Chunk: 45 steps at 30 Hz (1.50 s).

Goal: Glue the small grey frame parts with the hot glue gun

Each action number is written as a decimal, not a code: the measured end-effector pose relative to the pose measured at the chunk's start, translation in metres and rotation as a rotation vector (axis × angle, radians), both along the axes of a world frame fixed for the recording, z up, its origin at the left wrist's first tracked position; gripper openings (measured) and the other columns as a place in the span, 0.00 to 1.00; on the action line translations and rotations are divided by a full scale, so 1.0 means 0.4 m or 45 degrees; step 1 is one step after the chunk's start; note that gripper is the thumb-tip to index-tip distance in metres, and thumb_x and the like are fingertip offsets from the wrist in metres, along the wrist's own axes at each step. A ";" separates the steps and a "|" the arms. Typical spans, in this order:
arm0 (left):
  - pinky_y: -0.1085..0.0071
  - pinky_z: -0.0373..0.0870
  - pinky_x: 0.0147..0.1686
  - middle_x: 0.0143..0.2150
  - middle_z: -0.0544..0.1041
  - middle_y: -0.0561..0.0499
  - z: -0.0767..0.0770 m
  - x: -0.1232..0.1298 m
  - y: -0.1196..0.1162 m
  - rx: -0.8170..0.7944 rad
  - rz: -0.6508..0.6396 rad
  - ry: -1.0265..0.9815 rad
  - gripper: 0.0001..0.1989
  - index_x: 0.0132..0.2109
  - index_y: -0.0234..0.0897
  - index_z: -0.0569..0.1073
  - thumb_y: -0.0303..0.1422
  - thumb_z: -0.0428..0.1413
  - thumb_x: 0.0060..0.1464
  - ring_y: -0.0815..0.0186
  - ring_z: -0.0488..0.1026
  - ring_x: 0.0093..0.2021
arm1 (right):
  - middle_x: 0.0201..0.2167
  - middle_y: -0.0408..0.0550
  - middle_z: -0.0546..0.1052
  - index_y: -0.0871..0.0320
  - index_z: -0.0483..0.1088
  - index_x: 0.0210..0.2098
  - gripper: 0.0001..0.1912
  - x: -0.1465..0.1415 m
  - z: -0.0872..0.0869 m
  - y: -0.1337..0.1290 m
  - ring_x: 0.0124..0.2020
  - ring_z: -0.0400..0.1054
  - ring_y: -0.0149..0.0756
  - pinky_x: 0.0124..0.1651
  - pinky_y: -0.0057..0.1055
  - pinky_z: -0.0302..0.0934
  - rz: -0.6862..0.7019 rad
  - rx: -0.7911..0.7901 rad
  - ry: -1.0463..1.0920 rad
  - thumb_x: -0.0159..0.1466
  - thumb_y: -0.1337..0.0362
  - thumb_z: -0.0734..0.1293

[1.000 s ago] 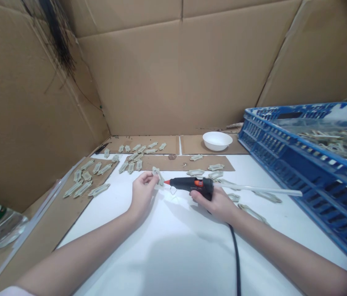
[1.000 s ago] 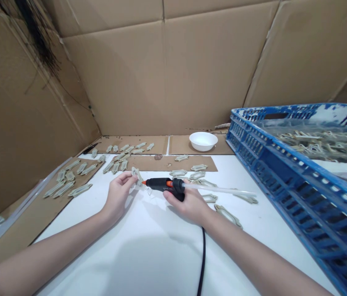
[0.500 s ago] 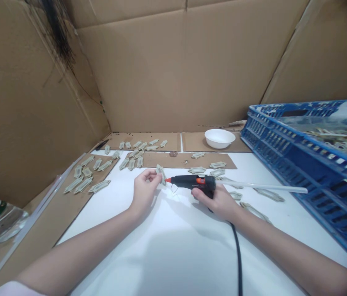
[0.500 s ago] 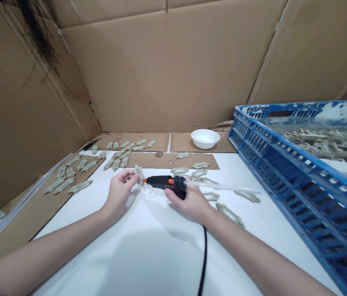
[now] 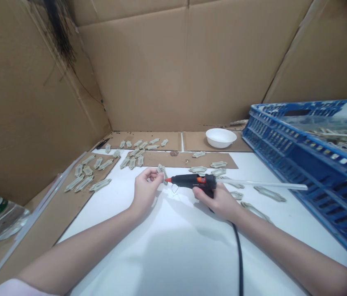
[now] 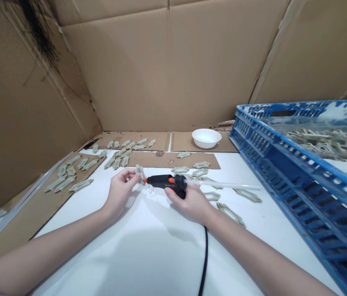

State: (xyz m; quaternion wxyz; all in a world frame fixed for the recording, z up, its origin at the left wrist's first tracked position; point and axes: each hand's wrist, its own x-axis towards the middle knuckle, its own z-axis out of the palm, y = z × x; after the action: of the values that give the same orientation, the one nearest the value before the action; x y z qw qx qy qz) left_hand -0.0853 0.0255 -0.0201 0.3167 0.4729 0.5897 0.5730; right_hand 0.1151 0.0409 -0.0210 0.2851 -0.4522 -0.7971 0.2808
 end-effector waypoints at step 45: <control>0.76 0.60 0.26 0.26 0.70 0.54 0.001 -0.008 0.005 0.066 0.017 -0.037 0.08 0.31 0.35 0.70 0.36 0.54 0.46 0.71 0.65 0.25 | 0.11 0.42 0.66 0.64 0.71 0.30 0.23 0.013 -0.003 0.023 0.15 0.61 0.30 0.21 0.28 0.59 -0.568 0.076 0.683 0.58 0.49 0.59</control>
State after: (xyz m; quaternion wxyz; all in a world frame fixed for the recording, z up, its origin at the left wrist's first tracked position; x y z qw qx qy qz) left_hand -0.0884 0.0276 -0.0197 0.3090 0.4686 0.5730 0.5971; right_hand 0.1205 0.0502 -0.0220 0.5518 -0.5169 -0.5831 0.2971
